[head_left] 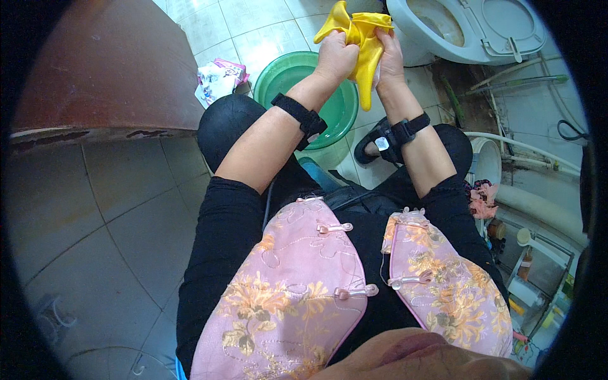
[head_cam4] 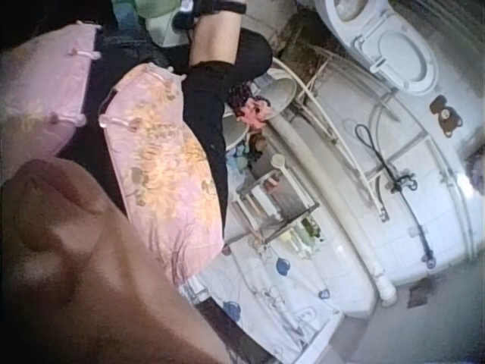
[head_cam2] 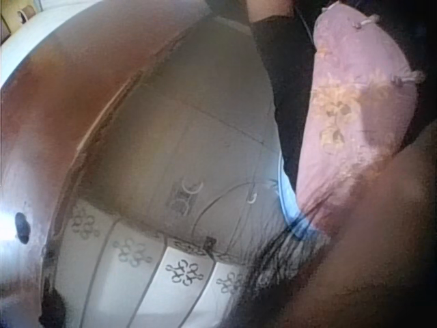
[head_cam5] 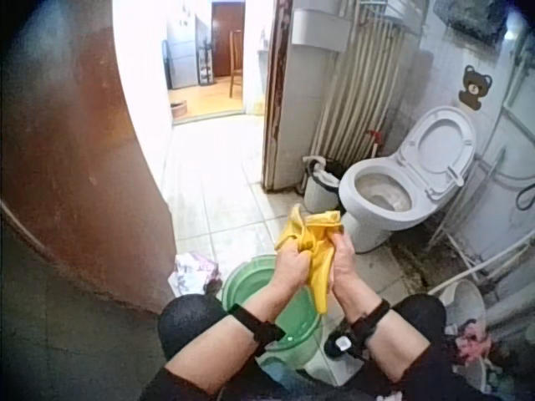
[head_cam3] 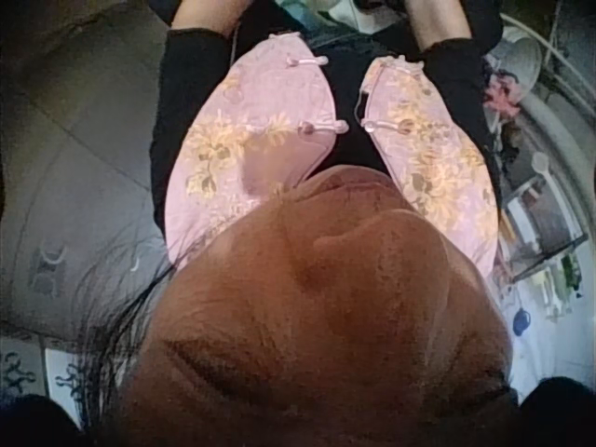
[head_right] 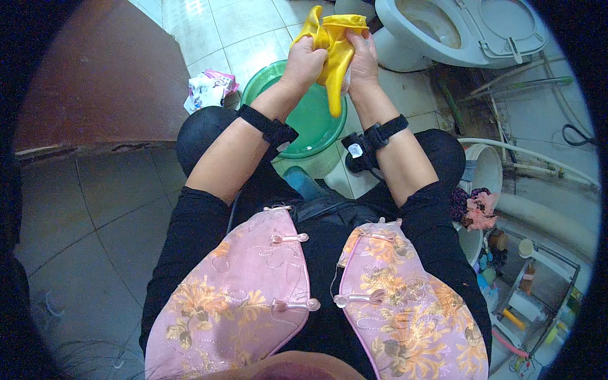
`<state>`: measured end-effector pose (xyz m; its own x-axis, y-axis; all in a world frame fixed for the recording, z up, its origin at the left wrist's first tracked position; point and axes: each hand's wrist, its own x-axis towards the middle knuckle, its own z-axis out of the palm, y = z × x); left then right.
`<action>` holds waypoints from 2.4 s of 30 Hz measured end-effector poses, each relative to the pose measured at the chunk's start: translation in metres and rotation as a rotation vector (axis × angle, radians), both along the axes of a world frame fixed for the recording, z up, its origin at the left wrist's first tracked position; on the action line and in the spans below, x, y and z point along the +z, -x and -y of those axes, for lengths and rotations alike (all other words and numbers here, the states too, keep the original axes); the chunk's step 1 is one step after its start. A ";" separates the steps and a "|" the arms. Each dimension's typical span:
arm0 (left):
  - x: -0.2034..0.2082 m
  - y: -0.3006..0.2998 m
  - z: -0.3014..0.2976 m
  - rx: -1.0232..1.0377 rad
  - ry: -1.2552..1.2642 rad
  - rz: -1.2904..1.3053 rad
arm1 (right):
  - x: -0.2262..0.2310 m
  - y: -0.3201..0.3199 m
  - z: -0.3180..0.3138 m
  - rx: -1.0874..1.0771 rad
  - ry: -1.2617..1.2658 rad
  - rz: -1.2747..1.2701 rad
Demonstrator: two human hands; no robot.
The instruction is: The person sits on a low stool in a bathroom and washes a pair of yellow rubber gloves in a green basin of water. They repeatedly submerge, squeeze, and rinse the gloves, then briefly reach for a small white bottle from a nearby shelf before continuing to rinse the gloves.
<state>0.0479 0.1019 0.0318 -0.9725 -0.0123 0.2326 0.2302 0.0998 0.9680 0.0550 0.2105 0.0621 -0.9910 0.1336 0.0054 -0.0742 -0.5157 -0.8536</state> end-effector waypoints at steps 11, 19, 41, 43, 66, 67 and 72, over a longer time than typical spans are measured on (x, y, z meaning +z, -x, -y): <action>0.028 -0.013 0.018 -0.541 0.199 0.213 | 0.013 0.002 -0.045 0.553 -0.366 -0.037; 0.026 -0.022 0.014 -0.512 0.519 0.167 | 0.018 -0.021 -0.055 0.526 -0.476 0.093; 0.011 -0.019 0.011 -0.357 0.624 -0.412 | 0.004 -0.037 -0.058 0.536 -0.253 0.200; 0.016 -0.021 0.013 -0.224 0.508 -0.377 | 0.000 -0.038 -0.055 0.512 -0.150 0.280; -0.005 0.003 0.039 -0.035 -0.614 0.487 | -0.033 0.020 -0.005 0.536 -0.799 -0.395; -0.003 0.001 0.038 -0.002 -0.584 0.512 | -0.033 0.020 -0.010 0.630 -0.717 -0.286; 0.010 -0.003 0.030 0.123 -0.558 0.490 | -0.056 0.035 -0.028 0.734 -0.144 0.040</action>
<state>0.0512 0.0716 0.0417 -0.9470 -0.1165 -0.2994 -0.2216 -0.4381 0.8712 0.0201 0.2381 0.0063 -0.8250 -0.5614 -0.0647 0.2782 -0.3040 -0.9111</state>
